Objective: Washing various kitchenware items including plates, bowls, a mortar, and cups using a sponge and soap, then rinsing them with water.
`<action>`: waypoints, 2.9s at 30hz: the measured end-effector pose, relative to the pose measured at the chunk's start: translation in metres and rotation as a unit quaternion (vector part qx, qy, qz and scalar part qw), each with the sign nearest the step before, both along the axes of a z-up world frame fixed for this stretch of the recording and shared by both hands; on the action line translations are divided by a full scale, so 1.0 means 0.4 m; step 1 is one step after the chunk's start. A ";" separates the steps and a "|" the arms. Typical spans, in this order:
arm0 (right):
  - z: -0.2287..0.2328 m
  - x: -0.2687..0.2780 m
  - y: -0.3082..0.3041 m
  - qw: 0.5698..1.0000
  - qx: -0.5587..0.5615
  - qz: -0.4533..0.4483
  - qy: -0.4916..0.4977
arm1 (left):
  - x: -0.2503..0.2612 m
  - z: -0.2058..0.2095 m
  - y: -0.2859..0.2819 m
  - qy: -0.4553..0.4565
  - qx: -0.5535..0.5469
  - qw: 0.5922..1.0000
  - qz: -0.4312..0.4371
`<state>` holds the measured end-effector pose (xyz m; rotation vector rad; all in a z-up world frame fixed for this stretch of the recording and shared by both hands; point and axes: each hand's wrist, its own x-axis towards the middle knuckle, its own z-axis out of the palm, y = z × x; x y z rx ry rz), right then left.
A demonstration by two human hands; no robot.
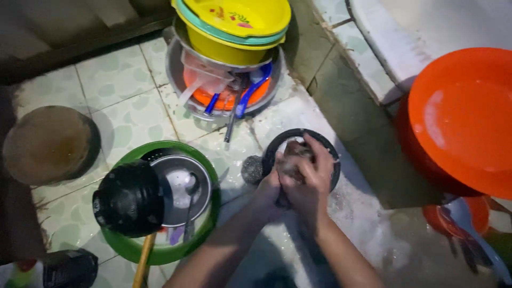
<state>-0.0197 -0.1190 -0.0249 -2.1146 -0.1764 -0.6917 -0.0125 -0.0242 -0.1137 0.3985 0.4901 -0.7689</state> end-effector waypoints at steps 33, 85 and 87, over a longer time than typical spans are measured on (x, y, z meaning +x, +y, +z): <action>-0.662 0.259 -0.225 0.754 0.530 0.294 0.252 | 0.020 -0.073 0.003 -0.273 0.077 0.956 -0.069; -0.584 0.132 -0.184 0.957 -0.193 -0.049 0.210 | -0.013 -0.011 0.051 -0.284 0.629 0.722 0.043; -0.578 0.066 -0.157 0.904 -0.343 0.035 0.253 | 0.015 -0.092 0.057 -0.293 0.500 0.810 0.088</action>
